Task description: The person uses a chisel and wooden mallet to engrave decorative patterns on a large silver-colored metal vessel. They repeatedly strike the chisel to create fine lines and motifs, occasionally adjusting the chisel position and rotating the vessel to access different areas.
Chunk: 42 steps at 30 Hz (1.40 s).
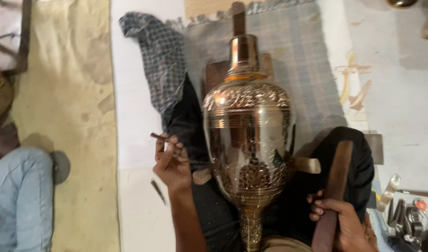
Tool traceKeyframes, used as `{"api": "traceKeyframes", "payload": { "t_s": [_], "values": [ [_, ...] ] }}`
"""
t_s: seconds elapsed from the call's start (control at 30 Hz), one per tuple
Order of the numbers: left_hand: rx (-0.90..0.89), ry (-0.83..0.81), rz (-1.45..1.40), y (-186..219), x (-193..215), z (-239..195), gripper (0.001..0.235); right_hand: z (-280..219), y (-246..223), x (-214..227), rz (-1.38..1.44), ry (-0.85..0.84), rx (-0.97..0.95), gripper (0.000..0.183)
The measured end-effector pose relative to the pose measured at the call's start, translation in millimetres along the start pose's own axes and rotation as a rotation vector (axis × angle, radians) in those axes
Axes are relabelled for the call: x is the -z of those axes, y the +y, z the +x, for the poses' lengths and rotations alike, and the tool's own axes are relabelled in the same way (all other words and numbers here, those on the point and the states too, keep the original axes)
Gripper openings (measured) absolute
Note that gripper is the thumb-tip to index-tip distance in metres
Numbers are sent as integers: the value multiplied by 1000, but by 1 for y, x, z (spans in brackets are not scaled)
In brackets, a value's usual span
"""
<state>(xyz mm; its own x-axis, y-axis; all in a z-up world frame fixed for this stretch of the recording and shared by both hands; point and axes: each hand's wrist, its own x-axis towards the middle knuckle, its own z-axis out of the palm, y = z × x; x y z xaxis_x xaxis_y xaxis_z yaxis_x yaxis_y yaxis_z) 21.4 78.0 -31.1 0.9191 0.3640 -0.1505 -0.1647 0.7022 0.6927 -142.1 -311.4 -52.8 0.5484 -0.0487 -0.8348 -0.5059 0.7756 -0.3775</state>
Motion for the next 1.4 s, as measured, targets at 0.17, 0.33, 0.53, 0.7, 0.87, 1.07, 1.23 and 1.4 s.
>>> {"api": "traceKeyframes", "payload": {
  "t_s": [0.17,0.33,0.53,0.7,0.87,1.07,1.23,1.4],
  "values": [
    [2,286,677,-12,45,-6,20,6,40,-6,-131,156,-29,21],
    [-396,539,1052,-17,52,-11,21,14,60,-8,-174,270,-23,21],
    [-102,-69,429,-68,43,64,23,-6,78,-43,-369,323,-5,43],
    [122,-258,168,-169,31,158,24,-18,96,-61,-305,320,-119,52],
    [-138,-731,626,-224,49,180,31,-9,121,-40,-404,54,-256,63],
    [-100,-847,430,-224,69,152,31,14,147,-14,-398,-74,-177,57],
    [-99,-874,349,-222,77,130,31,15,158,-8,-264,-114,-131,50],
    [-128,-916,285,-226,64,128,32,15,174,-23,-683,-498,1298,43]
  ]
}}
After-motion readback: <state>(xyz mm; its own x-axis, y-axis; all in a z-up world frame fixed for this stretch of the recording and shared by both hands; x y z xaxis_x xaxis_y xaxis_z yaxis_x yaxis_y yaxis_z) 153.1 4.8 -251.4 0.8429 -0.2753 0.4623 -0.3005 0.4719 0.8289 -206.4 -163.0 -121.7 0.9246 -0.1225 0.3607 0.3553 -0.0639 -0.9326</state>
